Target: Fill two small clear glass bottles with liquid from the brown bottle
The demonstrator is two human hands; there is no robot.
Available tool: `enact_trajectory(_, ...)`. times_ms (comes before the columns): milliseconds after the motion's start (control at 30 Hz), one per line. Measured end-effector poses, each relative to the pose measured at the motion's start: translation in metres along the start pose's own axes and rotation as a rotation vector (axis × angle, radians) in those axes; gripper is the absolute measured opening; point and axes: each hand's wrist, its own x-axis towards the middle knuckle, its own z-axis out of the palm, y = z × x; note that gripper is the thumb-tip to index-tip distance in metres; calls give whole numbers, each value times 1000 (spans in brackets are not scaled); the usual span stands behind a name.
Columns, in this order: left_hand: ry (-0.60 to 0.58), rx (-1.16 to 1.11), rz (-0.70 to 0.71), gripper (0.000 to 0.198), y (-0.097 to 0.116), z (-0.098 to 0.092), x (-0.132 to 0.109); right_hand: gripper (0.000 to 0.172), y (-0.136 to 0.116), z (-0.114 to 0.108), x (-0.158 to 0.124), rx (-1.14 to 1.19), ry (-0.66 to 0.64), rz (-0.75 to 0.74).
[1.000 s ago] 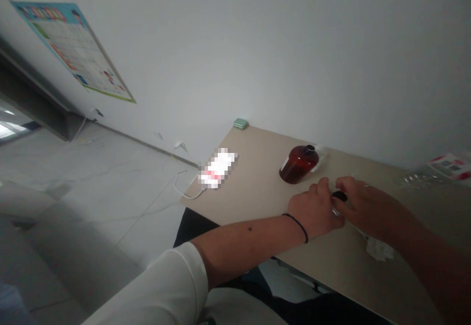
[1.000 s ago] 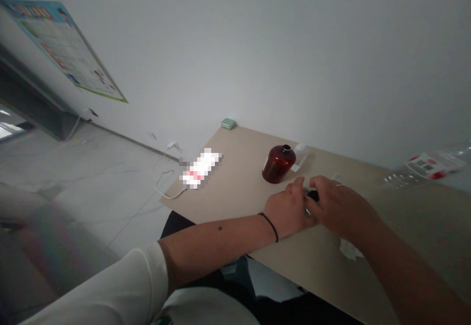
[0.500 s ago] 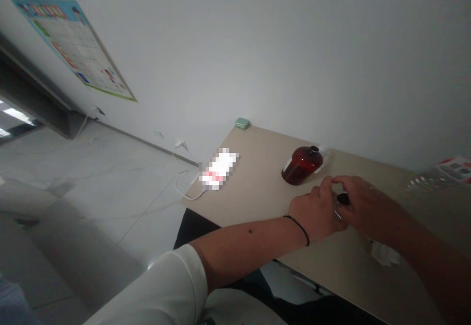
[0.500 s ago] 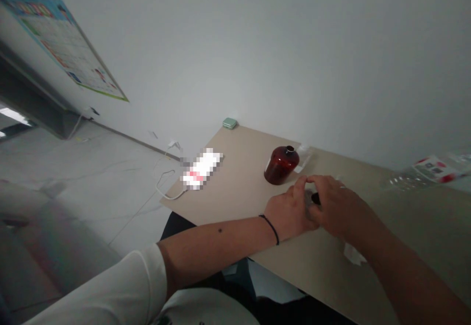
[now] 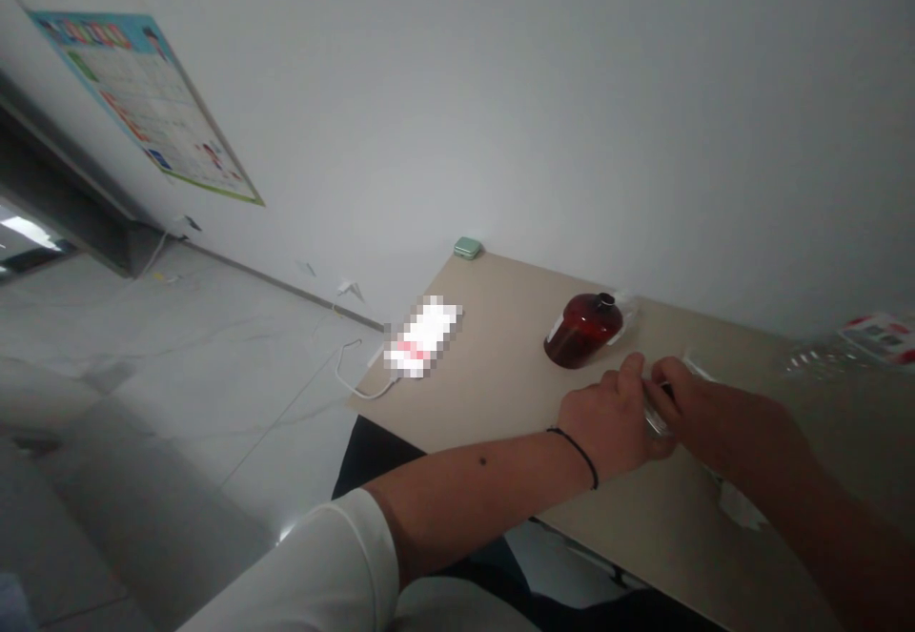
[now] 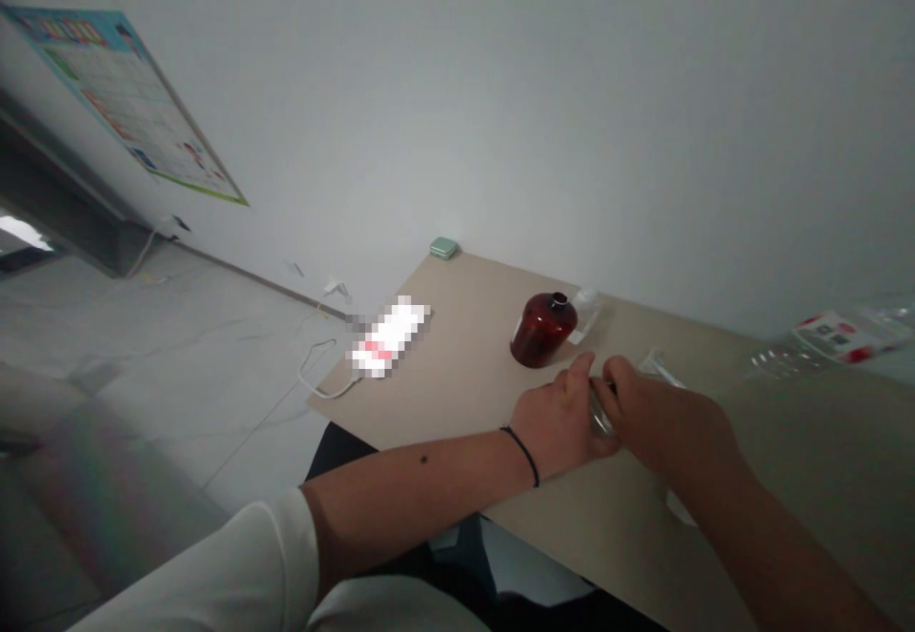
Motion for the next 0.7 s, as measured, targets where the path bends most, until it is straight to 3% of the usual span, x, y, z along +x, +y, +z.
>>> enact_trajectory(200, -21, 2, -6, 101, 1, -3, -1, 25, 2, -9, -2, 71, -65, 26)
enact_trajectory(433, -46, -75, 58, 102, -7, 1, -7, 35, 3, 3, -5, 165, -55, 55)
enact_trajectory(533, -25, -120, 152, 104, -11, -13, -23, 40, 13, 11, -1, 200, -40, 113)
enact_trajectory(700, 7, -130, 201, 85, -28, -60, -71, 42, 43, 30, 18, 267, 105, 101)
